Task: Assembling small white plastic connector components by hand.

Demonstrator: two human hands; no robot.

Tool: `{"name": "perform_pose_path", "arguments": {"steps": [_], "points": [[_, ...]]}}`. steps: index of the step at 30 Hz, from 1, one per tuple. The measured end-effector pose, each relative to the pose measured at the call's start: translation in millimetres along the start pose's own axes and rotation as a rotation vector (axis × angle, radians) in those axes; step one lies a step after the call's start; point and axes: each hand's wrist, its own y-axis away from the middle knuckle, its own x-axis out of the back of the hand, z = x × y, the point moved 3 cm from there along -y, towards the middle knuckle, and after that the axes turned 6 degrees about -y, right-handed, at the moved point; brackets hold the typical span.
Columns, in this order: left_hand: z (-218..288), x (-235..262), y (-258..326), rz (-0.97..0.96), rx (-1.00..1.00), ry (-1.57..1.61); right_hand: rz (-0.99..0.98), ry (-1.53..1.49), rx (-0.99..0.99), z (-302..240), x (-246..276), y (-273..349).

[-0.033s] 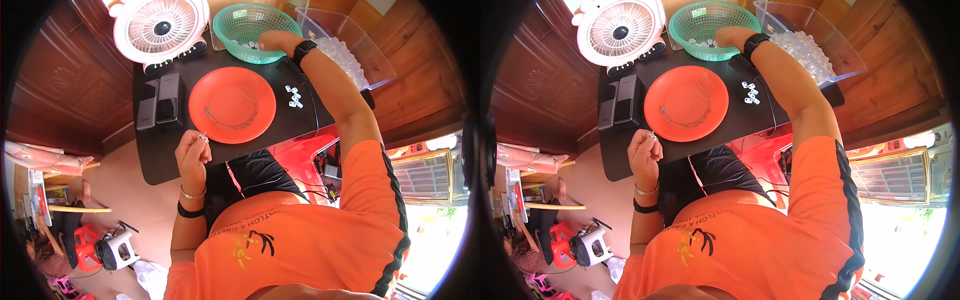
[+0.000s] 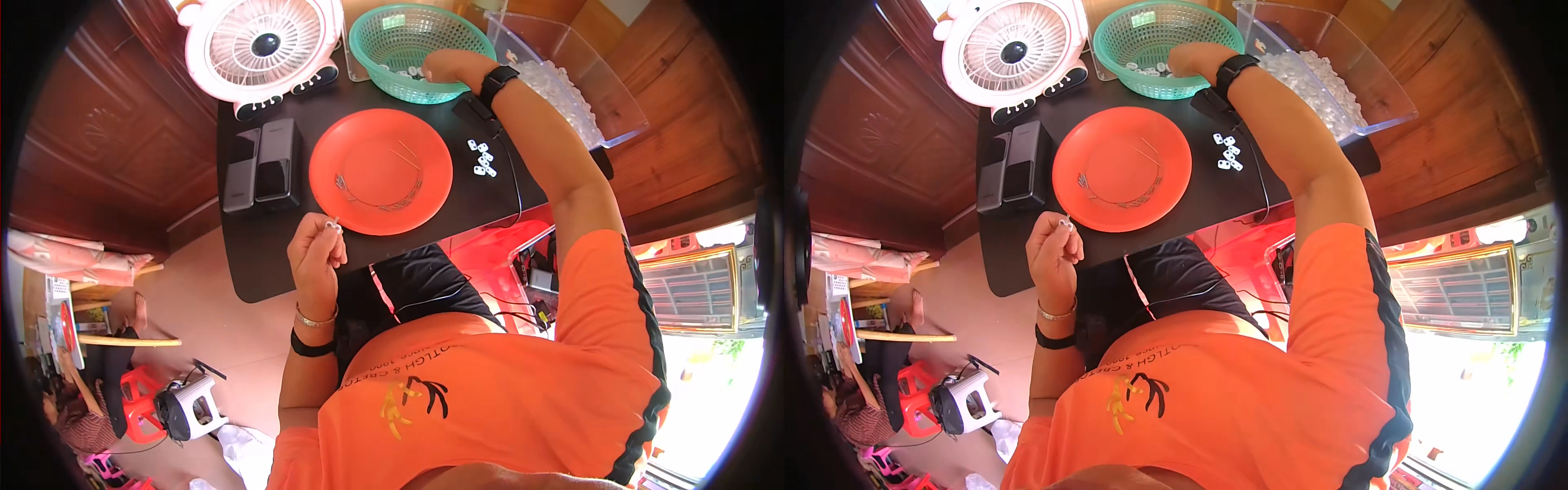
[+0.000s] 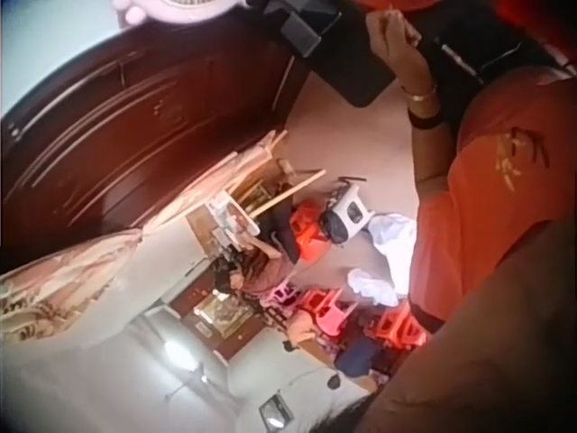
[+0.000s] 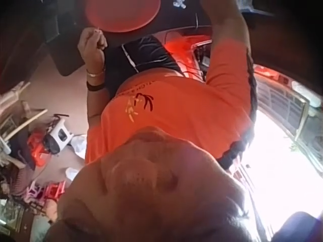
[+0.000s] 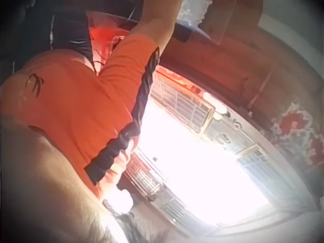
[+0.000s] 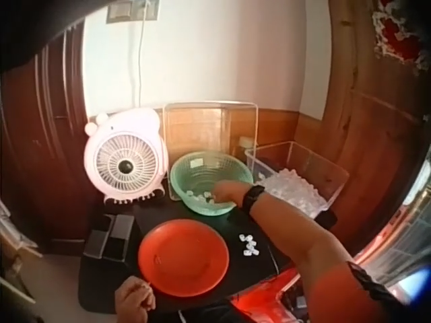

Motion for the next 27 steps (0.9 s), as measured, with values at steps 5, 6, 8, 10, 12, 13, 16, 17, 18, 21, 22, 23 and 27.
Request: {"name": "perform_pose_path", "arguments": {"steps": [5, 6, 8, 10, 12, 13, 16, 17, 18, 21, 22, 23, 27], "points": [[1, 1, -2, 0.002, -0.002, -0.018, 0.020, 0.077, 0.232, -7, 10, 0], [1, 2, -2, 0.003, -0.005, -0.018, 0.019, 0.077, 0.239, -16, 19, 6], [1, 3, -2, 0.003, -0.011, -0.022, -0.060, -0.260, -0.041, -22, 34, 23], [1, 2, -2, -0.008, -0.022, -0.027, 0.036, -0.222, -0.019, -14, 31, 18], [-1, 3, -2, -0.003, -0.028, -0.044, 0.136, -0.186, 0.010, -16, 37, 24], [-1, 2, -2, -0.008, -0.035, -0.049, 0.260, -0.256, 0.023, -16, 40, 31], [-2, 2, -1, -0.009, -0.045, -0.047, 0.446, -0.485, 0.051, -37, 55, 67], [-2, 2, -1, -0.017, -0.057, -0.044, 0.414, -0.732, 0.108, -48, 63, 83], [-2, 3, 0, -0.013, -0.065, -0.041, 0.366, -0.981, 0.174, -61, 65, 95], [6, -1, 7, 0.017, -0.080, -0.010, 0.359, -1.257, 0.341, -96, 63, 134], [9, -3, 12, 0.039, -0.081, -0.006, 0.352, -1.295, 0.322, -109, 60, 148], [13, -9, 15, 0.023, -0.085, -0.003, 0.336, -1.392, 0.347, -120, 54, 162], [37, -38, 31, -0.052, -0.162, -0.004, 0.261, -1.720, 0.419, -161, 18, 200]]}}
